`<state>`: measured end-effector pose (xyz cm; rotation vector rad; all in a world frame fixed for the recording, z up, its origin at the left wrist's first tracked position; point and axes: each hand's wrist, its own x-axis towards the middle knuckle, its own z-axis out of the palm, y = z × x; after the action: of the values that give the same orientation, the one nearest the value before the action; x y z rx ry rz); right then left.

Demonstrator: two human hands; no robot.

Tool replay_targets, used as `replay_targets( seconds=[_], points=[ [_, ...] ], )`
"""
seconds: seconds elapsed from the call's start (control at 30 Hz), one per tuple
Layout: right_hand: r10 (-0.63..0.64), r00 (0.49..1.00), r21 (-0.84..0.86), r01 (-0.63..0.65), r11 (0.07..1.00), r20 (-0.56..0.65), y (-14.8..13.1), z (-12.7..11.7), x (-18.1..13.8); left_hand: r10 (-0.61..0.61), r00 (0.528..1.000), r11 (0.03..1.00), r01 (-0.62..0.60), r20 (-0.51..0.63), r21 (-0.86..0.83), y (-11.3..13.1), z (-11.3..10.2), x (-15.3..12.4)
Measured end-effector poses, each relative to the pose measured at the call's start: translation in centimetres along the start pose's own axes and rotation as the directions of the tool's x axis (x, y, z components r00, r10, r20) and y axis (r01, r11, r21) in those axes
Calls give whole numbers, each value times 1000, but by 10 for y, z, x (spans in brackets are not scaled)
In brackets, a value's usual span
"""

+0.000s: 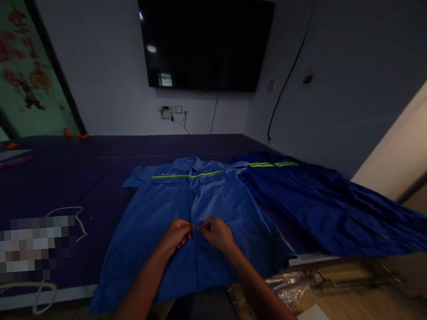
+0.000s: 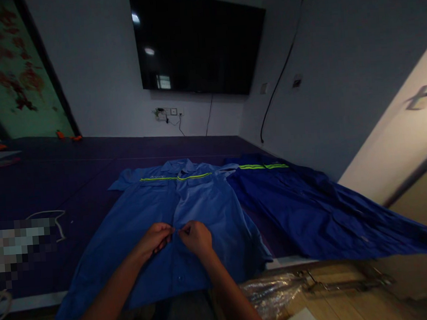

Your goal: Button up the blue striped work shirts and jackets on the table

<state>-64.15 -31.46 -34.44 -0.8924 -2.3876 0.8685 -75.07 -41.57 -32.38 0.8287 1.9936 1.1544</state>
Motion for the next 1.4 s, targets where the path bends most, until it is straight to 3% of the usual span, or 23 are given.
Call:
replay_targets(
  seconds=[0.2,0.5,0.8,1.03,1.4],
  points=[
    [3,1000,25,-2,1000,-30,-4,4,1,21,1000,1000,-21,1,2,-1,-1,0],
    [-46,999,226,49,973,-20,12,10,3,11,1000,1000,-12,11,11,-2,-2,-1],
    [-87,993,250,104,963,-76,13,13,2,188,979,982,-184,-83,46,-13,6,7],
    [-64,994,218,82,972,-88,13,12,3,371,920,914,-338,-123,226,-8,10,5],
    [-42,999,173,43,984,-9,14,12,7,416,902,829,-327,-111,454,-1,18,-3]
  ],
)
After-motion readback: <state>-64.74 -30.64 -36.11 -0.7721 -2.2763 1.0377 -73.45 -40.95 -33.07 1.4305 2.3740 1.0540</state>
